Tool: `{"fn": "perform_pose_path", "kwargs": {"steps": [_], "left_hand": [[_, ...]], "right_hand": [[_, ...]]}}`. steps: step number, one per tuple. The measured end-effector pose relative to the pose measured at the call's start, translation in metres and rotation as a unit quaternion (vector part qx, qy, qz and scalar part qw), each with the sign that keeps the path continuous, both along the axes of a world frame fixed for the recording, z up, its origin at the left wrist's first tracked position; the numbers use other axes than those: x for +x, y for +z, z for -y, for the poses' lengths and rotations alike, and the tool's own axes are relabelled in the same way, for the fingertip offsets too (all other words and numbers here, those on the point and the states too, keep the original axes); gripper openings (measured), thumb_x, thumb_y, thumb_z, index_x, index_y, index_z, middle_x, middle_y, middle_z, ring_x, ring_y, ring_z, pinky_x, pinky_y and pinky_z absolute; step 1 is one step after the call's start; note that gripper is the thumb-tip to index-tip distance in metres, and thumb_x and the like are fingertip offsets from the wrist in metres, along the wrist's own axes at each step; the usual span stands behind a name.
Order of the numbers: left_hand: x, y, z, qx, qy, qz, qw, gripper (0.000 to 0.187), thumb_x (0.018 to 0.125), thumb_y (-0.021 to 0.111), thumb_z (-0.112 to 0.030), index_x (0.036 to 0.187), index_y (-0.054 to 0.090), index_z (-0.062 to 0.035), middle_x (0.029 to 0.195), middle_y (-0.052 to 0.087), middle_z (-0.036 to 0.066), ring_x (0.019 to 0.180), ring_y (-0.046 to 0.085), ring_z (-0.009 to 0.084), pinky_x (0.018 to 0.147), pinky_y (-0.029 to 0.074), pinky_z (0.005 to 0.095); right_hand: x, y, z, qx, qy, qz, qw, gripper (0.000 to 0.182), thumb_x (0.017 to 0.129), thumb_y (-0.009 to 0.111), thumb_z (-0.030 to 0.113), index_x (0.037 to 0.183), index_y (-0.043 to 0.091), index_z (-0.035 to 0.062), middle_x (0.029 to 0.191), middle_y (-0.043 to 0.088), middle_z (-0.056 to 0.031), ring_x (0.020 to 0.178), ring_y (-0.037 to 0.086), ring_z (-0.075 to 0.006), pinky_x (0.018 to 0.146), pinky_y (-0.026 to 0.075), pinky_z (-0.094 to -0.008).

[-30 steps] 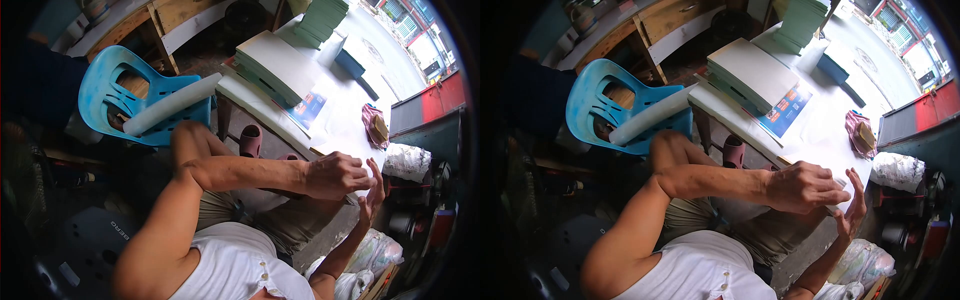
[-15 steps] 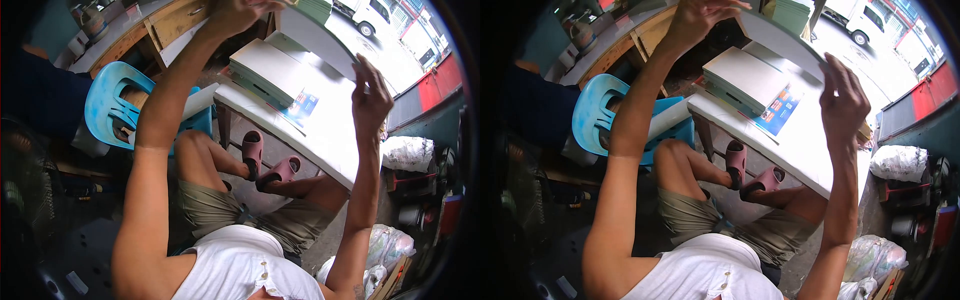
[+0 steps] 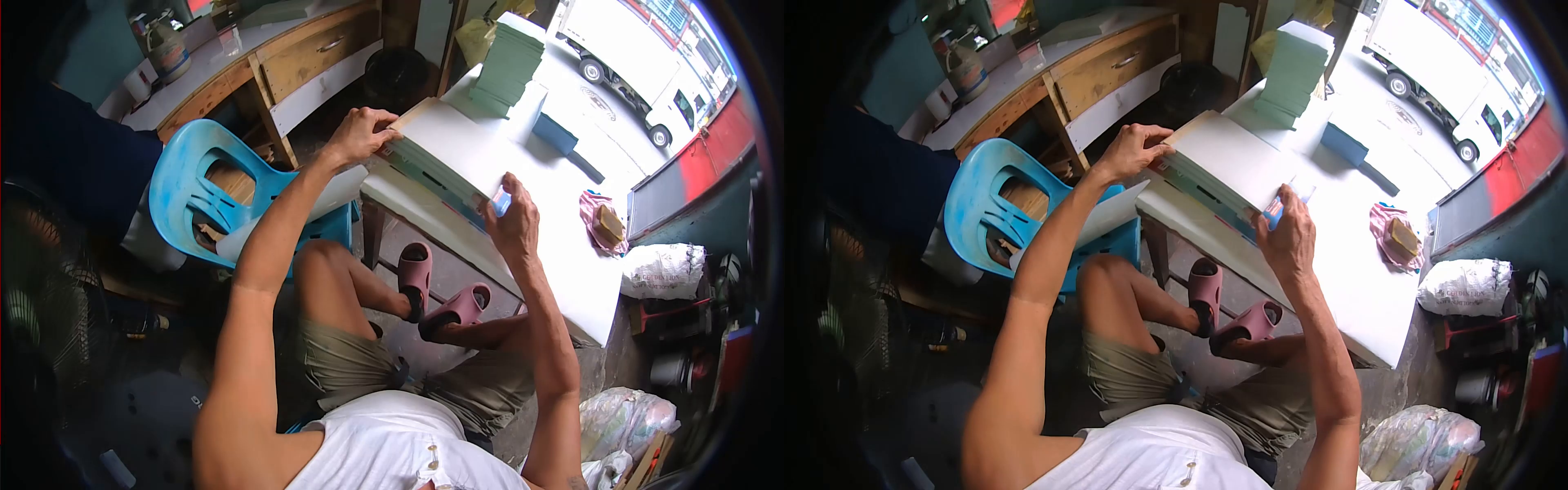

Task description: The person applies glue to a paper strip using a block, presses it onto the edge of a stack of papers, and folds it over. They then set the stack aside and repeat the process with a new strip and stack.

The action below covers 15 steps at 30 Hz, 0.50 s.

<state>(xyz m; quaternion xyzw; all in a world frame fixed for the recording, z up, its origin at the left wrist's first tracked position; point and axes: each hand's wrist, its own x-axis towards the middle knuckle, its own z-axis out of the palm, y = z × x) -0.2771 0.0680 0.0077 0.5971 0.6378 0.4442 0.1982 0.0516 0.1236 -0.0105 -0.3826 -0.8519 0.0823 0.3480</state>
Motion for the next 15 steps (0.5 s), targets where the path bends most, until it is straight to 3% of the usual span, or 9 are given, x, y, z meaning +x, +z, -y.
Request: {"fn": "perform_pose_path", "kwargs": {"steps": [3,6,7,9,11,15], "left_hand": [[0.005,0.007,0.000,-0.003,0.004,0.020,1.000,0.026,0.091,0.072,-0.006,0.114,0.072,0.0045,0.091,0.076,0.010,0.075,0.071,0.0130,0.064,0.063,0.0304],[0.001,-0.002,-0.004,0.014,0.021,-0.055,0.998,0.023,0.090,0.072,-0.006,0.111,0.073,0.0022,0.088,0.076,0.009,0.073,0.072,0.0130,0.062,0.063,0.0311],[-0.001,-0.001,-0.004,0.005,0.023,-0.076,0.997,0.024,0.090,0.073,-0.008,0.112,0.073,0.0013,0.091,0.077,0.011,0.076,0.074,0.0155,0.065,0.063,0.0321],[0.015,0.023,0.007,0.002,0.087,-0.239,0.967,0.039,0.090,0.076,-0.017,0.123,0.068,0.0022,0.106,0.075,0.022,0.094,0.075,0.0327,0.086,0.060,0.0400],[0.023,0.043,0.007,0.065,0.095,-0.330,0.937,0.052,0.089,0.077,-0.022,0.132,0.061,0.0022,0.117,0.071,0.025,0.107,0.070,0.0382,0.095,0.056,0.0426],[0.058,0.101,-0.010,0.116,0.022,-0.405,0.906,0.061,0.088,0.079,-0.027,0.138,0.056,0.0000,0.128,0.066,0.024,0.116,0.065,0.0393,0.099,0.054,0.0461]], "right_hand": [[-0.006,0.004,-0.002,-0.003,0.000,0.010,1.000,0.066,0.080,0.084,0.027,0.128,0.057,-0.0091,0.118,0.066,-0.0287,0.104,0.067,-0.0409,0.092,0.054,-0.0464],[-0.004,0.003,0.000,-0.047,0.021,-0.035,0.998,0.070,0.083,0.082,0.034,0.131,0.055,-0.0081,0.117,0.065,-0.0295,0.103,0.067,-0.0414,0.088,0.056,-0.0488],[-0.001,-0.008,-0.004,-0.031,0.033,-0.062,0.997,0.071,0.084,0.081,0.036,0.133,0.053,-0.0075,0.116,0.065,-0.0292,0.103,0.068,-0.0416,0.087,0.056,-0.0494],[0.011,-0.011,-0.002,-0.084,0.065,-0.096,0.990,0.075,0.085,0.080,0.039,0.137,0.049,-0.0066,0.114,0.065,-0.0283,0.102,0.068,-0.0423,0.088,0.056,-0.0502],[0.030,-0.009,-0.005,-0.033,0.057,-0.059,0.996,0.076,0.087,0.079,0.039,0.140,0.047,-0.0046,0.114,0.065,-0.0256,0.106,0.066,-0.0395,0.090,0.055,-0.0482],[0.093,-0.001,-0.017,0.039,0.037,0.001,0.999,0.066,0.088,0.078,0.037,0.133,0.053,-0.0026,0.116,0.065,-0.0231,0.107,0.063,-0.0368,0.089,0.054,-0.0456]]}}
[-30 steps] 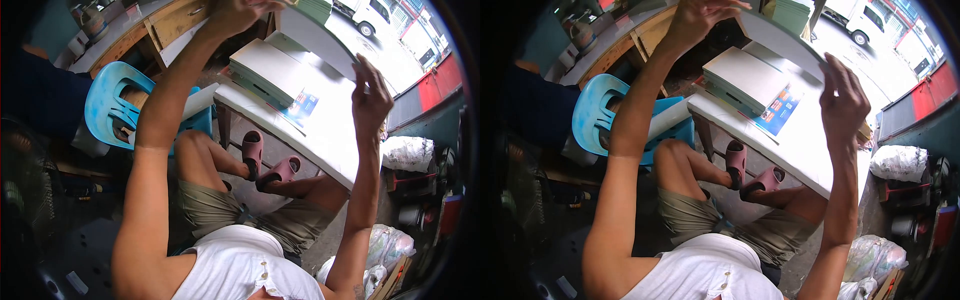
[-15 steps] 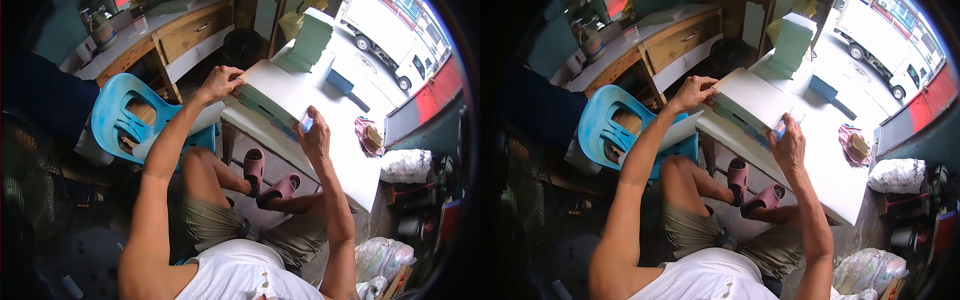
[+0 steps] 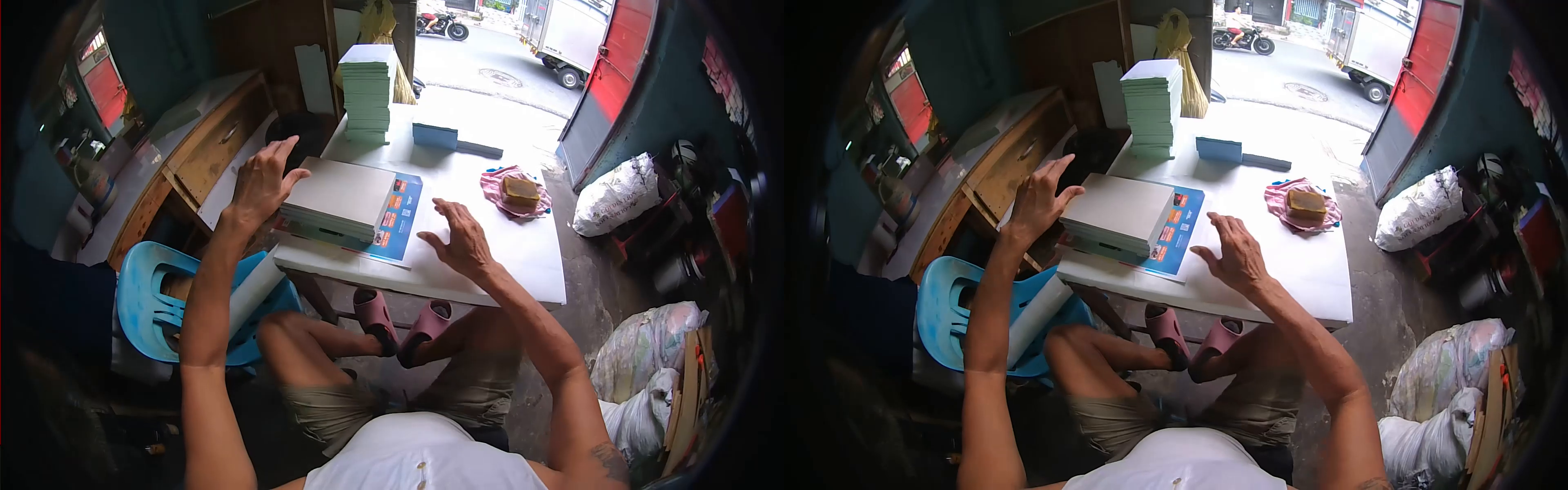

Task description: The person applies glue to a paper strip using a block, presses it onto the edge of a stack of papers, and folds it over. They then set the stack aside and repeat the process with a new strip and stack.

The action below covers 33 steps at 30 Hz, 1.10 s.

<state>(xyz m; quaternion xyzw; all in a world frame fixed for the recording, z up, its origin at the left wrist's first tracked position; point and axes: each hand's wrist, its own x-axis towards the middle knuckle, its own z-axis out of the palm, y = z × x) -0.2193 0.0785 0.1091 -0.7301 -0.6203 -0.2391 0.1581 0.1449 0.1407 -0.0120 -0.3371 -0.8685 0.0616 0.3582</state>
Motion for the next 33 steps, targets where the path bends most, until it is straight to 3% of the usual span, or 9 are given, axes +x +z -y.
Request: {"fn": "perform_pose_path", "kwargs": {"steps": [4,8,12,15,19,24,28,32,33], "left_hand": [[0.073,0.043,-0.038,0.013,-0.108,-0.128,0.986,0.059,0.087,0.080,-0.030,0.135,0.059,-0.0048,0.129,0.067,0.015,0.123,0.061,0.0313,0.106,0.051,0.0442],[0.154,0.039,-0.107,-0.006,-0.207,-0.197,0.958,0.056,0.085,0.081,-0.033,0.131,0.064,-0.0072,0.124,0.068,0.013,0.118,0.063,0.0282,0.104,0.052,0.0414],[0.235,0.021,-0.174,-0.148,-0.184,-0.228,0.944,0.057,0.088,0.077,-0.035,0.135,0.062,-0.0079,0.124,0.069,0.014,0.116,0.065,0.0289,0.103,0.054,0.0402],[0.277,-0.010,-0.226,-0.158,-0.166,-0.205,0.952,0.061,0.088,0.077,-0.036,0.140,0.059,-0.0090,0.127,0.068,0.015,0.119,0.064,0.0287,0.104,0.054,0.0392],[0.306,-0.058,-0.291,-0.165,-0.144,-0.151,0.964,0.068,0.086,0.079,-0.042,0.144,0.056,-0.0130,0.132,0.064,0.016,0.125,0.061,0.0282,0.107,0.053,0.0391],[0.307,-0.077,-0.338,-0.231,-0.136,-0.140,0.953,0.085,0.082,0.081,-0.051,0.151,0.048,-0.0155,0.143,0.057,0.016,0.136,0.053,0.0298,0.115,0.046,0.0404],[0.302,-0.085,-0.365,-0.236,-0.158,-0.151,0.947,0.090,0.081,0.083,-0.048,0.154,0.042,-0.0174,0.144,0.056,0.015,0.140,0.048,0.0289,0.119,0.040,0.0408],[0.305,-0.070,-0.371,-0.261,-0.159,-0.205,0.930,0.068,0.078,0.087,-0.041,0.137,0.062,-0.0185,0.137,0.063,0.009,0.131,0.056,0.0263,0.111,0.047,0.0393],[0.305,-0.066,-0.369,-0.245,-0.176,-0.204,0.931,0.057,0.079,0.087,-0.032,0.130,0.067,-0.0170,0.128,0.069,0.009,0.126,0.060,0.0255,0.108,0.049,0.0385]], "right_hand": [[0.054,0.004,-0.025,0.122,-0.022,0.060,0.991,0.056,0.087,0.079,0.030,0.128,0.057,-0.0019,0.116,0.065,-0.0195,0.106,0.062,-0.0348,0.088,0.053,-0.0445],[0.070,0.003,-0.034,0.163,0.011,0.077,0.984,0.051,0.087,0.078,0.028,0.125,0.059,0.0002,0.113,0.064,-0.0165,0.102,0.062,-0.0322,0.085,0.053,-0.0427],[0.063,-0.004,-0.029,0.153,0.006,0.045,0.987,0.044,0.088,0.077,0.032,0.116,0.063,0.0016,0.109,0.065,-0.0123,0.097,0.062,-0.0295,0.080,0.054,-0.0407],[0.063,-0.010,-0.032,0.158,0.003,0.048,0.986,0.036,0.089,0.076,0.033,0.104,0.065,0.0023,0.103,0.065,-0.0116,0.095,0.062,-0.0283,0.079,0.053,-0.0400],[0.062,-0.012,-0.031,0.136,0.002,0.049,0.990,0.036,0.088,0.077,0.034,0.102,0.065,0.0022,0.102,0.065,-0.0121,0.096,0.062,-0.0276,0.079,0.053,-0.0401],[0.061,-0.015,-0.032,0.104,0.003,0.051,0.993,0.037,0.088,0.076,0.034,0.104,0.063,0.0026,0.103,0.062,-0.0118,0.095,0.060,-0.0277,0.080,0.051,-0.0401],[0.060,-0.017,-0.034,0.082,0.000,0.060,0.995,0.037,0.087,0.077,0.033,0.103,0.062,0.0029,0.102,0.060,-0.0109,0.097,0.059,-0.0272,0.080,0.050,-0.0396],[0.059,-0.015,-0.034,0.075,0.010,0.070,0.995,0.035,0.086,0.078,0.031,0.101,0.062,0.0036,0.098,0.061,-0.0109,0.093,0.060,-0.0277,0.078,0.050,-0.0395],[0.060,-0.013,-0.034,0.065,0.012,0.075,0.995,0.034,0.087,0.077,0.032,0.100,0.062,0.0041,0.097,0.061,-0.0108,0.092,0.059,-0.0276,0.077,0.048,-0.0395]]}}
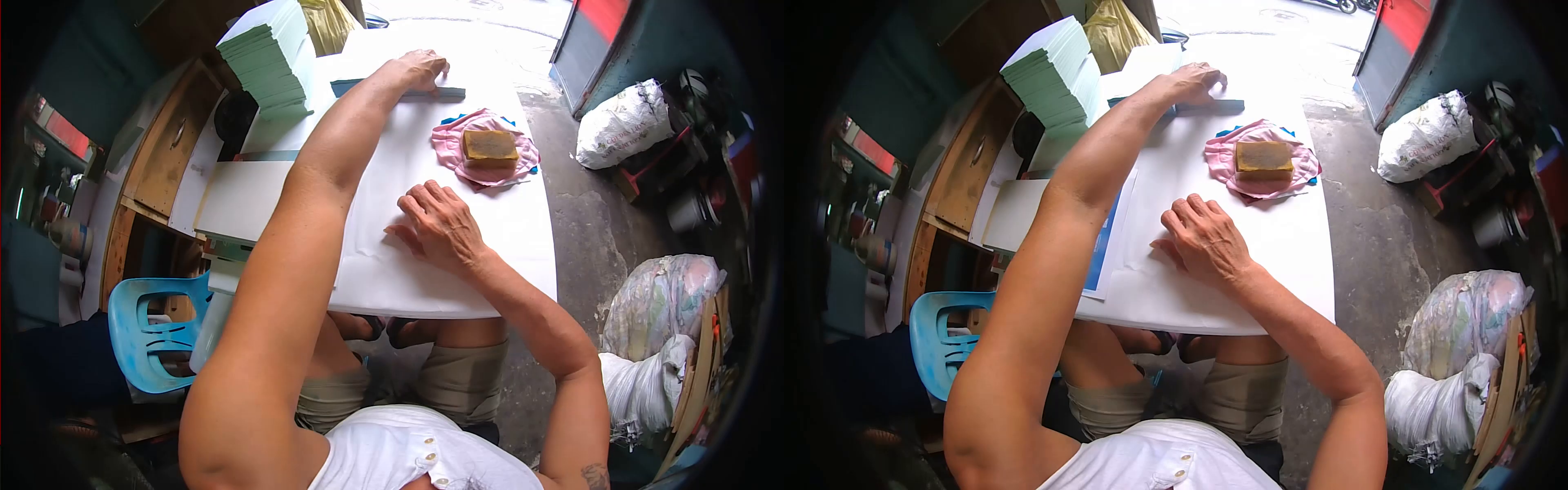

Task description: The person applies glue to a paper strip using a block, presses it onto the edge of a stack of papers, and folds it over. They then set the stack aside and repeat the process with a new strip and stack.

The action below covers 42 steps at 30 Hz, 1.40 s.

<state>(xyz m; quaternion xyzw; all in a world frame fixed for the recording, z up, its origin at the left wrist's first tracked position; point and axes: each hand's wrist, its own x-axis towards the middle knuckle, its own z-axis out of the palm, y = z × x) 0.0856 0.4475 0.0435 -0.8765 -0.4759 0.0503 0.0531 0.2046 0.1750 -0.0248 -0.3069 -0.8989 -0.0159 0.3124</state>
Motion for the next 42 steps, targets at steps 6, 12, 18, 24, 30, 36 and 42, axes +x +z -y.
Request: {"fn": "perform_pose_path", "kwargs": {"steps": [6,12,18,24,30,36,42], "left_hand": [[-0.006,0.018,-0.014,-0.020,-0.067,0.042,0.997,0.043,0.085,0.075,-0.017,0.127,0.068,-0.0113,0.113,0.073,0.014,0.109,0.068,0.0311,0.096,0.055,0.0416],[-0.016,0.079,-0.010,0.211,-0.080,0.094,0.970,0.045,0.086,0.059,-0.001,0.129,0.066,-0.0106,0.092,0.075,0.018,0.088,0.074,0.0329,0.084,0.059,0.0434],[-0.053,0.211,0.084,0.294,-0.029,0.122,0.947,0.028,0.095,0.062,-0.004,0.121,0.070,-0.0070,0.108,0.076,0.016,0.095,0.075,0.0224,0.088,0.060,0.0345],[-0.095,0.203,0.223,0.325,-0.223,0.270,0.879,0.026,0.098,0.061,-0.006,0.122,0.070,-0.0086,0.107,0.076,0.016,0.091,0.076,0.0267,0.075,0.064,0.0364],[-0.100,0.085,0.336,0.219,-0.338,0.300,0.865,0.027,0.090,0.066,0.005,0.115,0.071,-0.0048,0.107,0.077,0.013,0.103,0.075,0.0310,0.092,0.061,0.0428],[-0.113,-0.019,0.361,0.182,-0.268,0.316,0.892,0.039,0.087,0.069,0.005,0.124,0.065,-0.0052,0.116,0.075,0.011,0.115,0.070,0.0280,0.103,0.055,0.0453],[-0.111,-0.045,0.369,0.046,-0.080,0.397,0.913,0.041,0.087,0.078,-0.010,0.126,0.066,-0.0090,0.130,0.068,0.014,0.126,0.063,0.0312,0.106,0.052,0.0455]], "right_hand": [[0.000,0.000,-0.001,-0.020,-0.001,-0.007,1.000,0.036,0.088,0.074,0.036,0.097,0.061,0.0035,0.097,0.061,-0.0112,0.095,0.058,-0.0269,0.079,0.047,-0.0392],[0.002,-0.002,-0.007,-0.038,0.000,-0.023,0.999,0.038,0.089,0.074,0.037,0.098,0.061,0.0022,0.099,0.061,-0.0119,0.096,0.058,-0.0280,0.082,0.049,-0.0401],[0.005,0.001,-0.012,-0.146,-0.006,-0.138,0.980,0.041,0.091,0.075,0.038,0.101,0.062,0.0011,0.094,0.065,-0.0128,0.088,0.065,-0.0282,0.075,0.053,-0.0394],[0.048,0.032,-0.008,-0.579,0.187,-0.584,0.537,0.104,0.091,0.042,0.083,0.144,0.042,-0.0070,0.125,0.063,-0.0305,0.112,0.068,-0.0366,0.088,0.062,-0.0434],[0.103,0.028,0.051,-0.594,0.077,-0.547,0.585,0.077,0.086,0.079,0.017,0.145,0.036,-0.0080,0.102,0.068,-0.0211,0.080,0.075,-0.0217,0.070,0.066,-0.0315],[0.109,0.031,0.116,-0.461,-0.099,-0.535,0.701,0.070,0.086,0.074,0.002,0.145,0.037,-0.0070,0.099,0.066,-0.0148,0.082,0.071,-0.0148,0.068,0.065,-0.0279],[0.106,0.019,0.146,-0.396,-0.190,-0.393,0.808,0.055,0.090,0.074,0.003,0.138,0.048,-0.0070,0.101,0.066,-0.0154,0.089,0.070,-0.0158,0.070,0.062,-0.0263]]}}
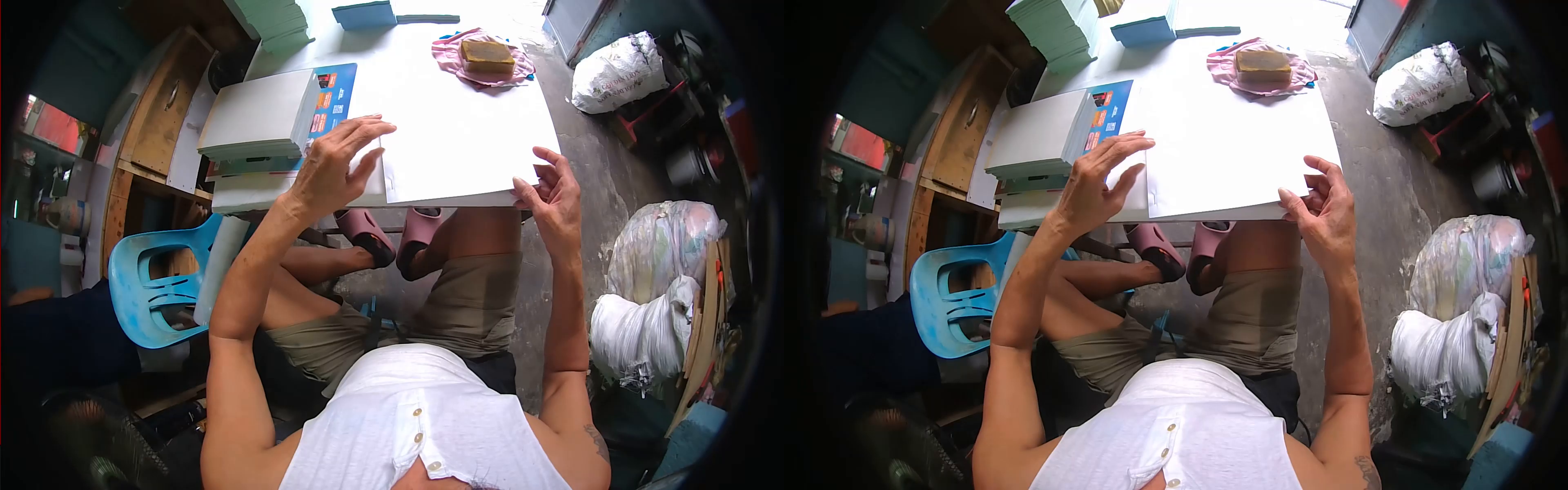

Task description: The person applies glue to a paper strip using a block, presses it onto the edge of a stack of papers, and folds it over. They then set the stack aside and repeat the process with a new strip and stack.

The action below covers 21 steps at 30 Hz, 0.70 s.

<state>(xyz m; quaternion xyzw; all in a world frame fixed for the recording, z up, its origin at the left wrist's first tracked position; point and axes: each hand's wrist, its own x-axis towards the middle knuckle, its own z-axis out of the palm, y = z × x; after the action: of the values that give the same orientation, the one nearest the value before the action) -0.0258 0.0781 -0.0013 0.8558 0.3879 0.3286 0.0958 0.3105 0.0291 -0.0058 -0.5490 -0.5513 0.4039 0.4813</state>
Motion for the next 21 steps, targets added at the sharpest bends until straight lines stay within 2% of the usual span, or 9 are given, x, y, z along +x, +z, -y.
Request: {"fn": "perform_pose_path", "kwargs": {"steps": [3,4,5,7,10,14,17,21], "left_hand": [[0.031,0.009,0.013,0.004,-0.071,-0.059,0.996,0.043,0.088,0.080,-0.029,0.125,0.066,-0.0097,0.135,0.063,0.016,0.133,0.056,0.0355,0.110,0.048,0.0481],[0.041,0.009,0.015,-0.011,-0.083,-0.088,0.993,0.052,0.086,0.079,-0.045,0.124,0.067,-0.0105,0.140,0.059,0.017,0.137,0.051,0.0386,0.112,0.045,0.0495],[0.051,0.005,0.015,0.025,-0.089,-0.108,0.990,0.053,0.085,0.079,-0.046,0.123,0.067,-0.0104,0.139,0.060,0.016,0.135,0.053,0.0375,0.112,0.046,0.0490],[0.067,-0.001,0.011,0.047,-0.068,-0.151,0.985,0.050,0.085,0.079,-0.044,0.122,0.067,-0.0110,0.138,0.061,0.015,0.133,0.054,0.0380,0.111,0.047,0.0488],[0.075,0.001,0.002,0.002,-0.069,-0.166,0.984,0.045,0.083,0.082,-0.036,0.118,0.068,-0.0112,0.135,0.063,0.012,0.128,0.058,0.0348,0.107,0.050,0.0461],[0.073,0.006,-0.012,-0.040,-0.096,-0.130,0.986,0.043,0.077,0.087,-0.029,0.113,0.070,-0.0109,0.130,0.065,0.008,0.117,0.064,0.0280,0.098,0.054,0.0420],[0.063,0.012,-0.024,-0.073,-0.128,-0.149,0.978,0.052,0.080,0.085,-0.037,0.121,0.071,-0.0081,0.128,0.066,0.009,0.119,0.062,0.0294,0.103,0.051,0.0427],[0.060,0.009,-0.032,-0.099,-0.139,-0.130,0.977,0.053,0.078,0.084,-0.041,0.120,0.072,-0.0111,0.128,0.067,0.010,0.119,0.063,0.0289,0.105,0.050,0.0444]], "right_hand": [[0.000,-0.005,0.009,0.038,-0.009,0.053,0.998,0.053,0.089,0.077,0.005,0.135,0.053,-0.0052,0.100,0.068,-0.0144,0.089,0.071,-0.0162,0.075,0.061,-0.0288],[0.000,-0.006,0.011,0.050,-0.011,0.071,0.996,0.052,0.088,0.078,0.006,0.134,0.055,-0.0045,0.100,0.068,-0.0142,0.089,0.071,-0.0163,0.077,0.060,-0.0297],[0.001,-0.006,0.012,0.049,-0.008,0.088,0.995,0.051,0.088,0.078,0.006,0.133,0.056,-0.0036,0.100,0.068,-0.0138,0.088,0.071,-0.0161,0.078,0.060,-0.0298],[0.003,-0.006,0.015,0.050,-0.008,0.123,0.991,0.049,0.087,0.079,0.006,0.131,0.059,-0.0019,0.101,0.069,-0.0129,0.088,0.071,-0.0158,0.080,0.059,-0.0300],[0.004,-0.005,0.016,0.049,-0.014,0.108,0.993,0.046,0.086,0.079,0.006,0.128,0.061,-0.0012,0.102,0.070,-0.0123,0.087,0.071,-0.0153,0.080,0.059,-0.0296],[0.008,-0.006,0.019,0.047,-0.009,0.116,0.992,0.046,0.085,0.079,0.005,0.127,0.062,-0.0011,0.101,0.070,-0.0112,0.087,0.071,-0.0153,0.079,0.059,-0.0291],[0.006,-0.008,0.022,0.052,0.003,0.143,0.988,0.046,0.084,0.079,0.004,0.127,0.063,-0.0002,0.100,0.070,-0.0107,0.086,0.070,-0.0147,0.079,0.059,-0.0287],[0.004,-0.003,0.028,0.056,0.001,0.166,0.985,0.047,0.084,0.079,0.004,0.128,0.063,0.0025,0.097,0.070,-0.0082,0.084,0.070,-0.0137,0.076,0.058,-0.0279]]}}
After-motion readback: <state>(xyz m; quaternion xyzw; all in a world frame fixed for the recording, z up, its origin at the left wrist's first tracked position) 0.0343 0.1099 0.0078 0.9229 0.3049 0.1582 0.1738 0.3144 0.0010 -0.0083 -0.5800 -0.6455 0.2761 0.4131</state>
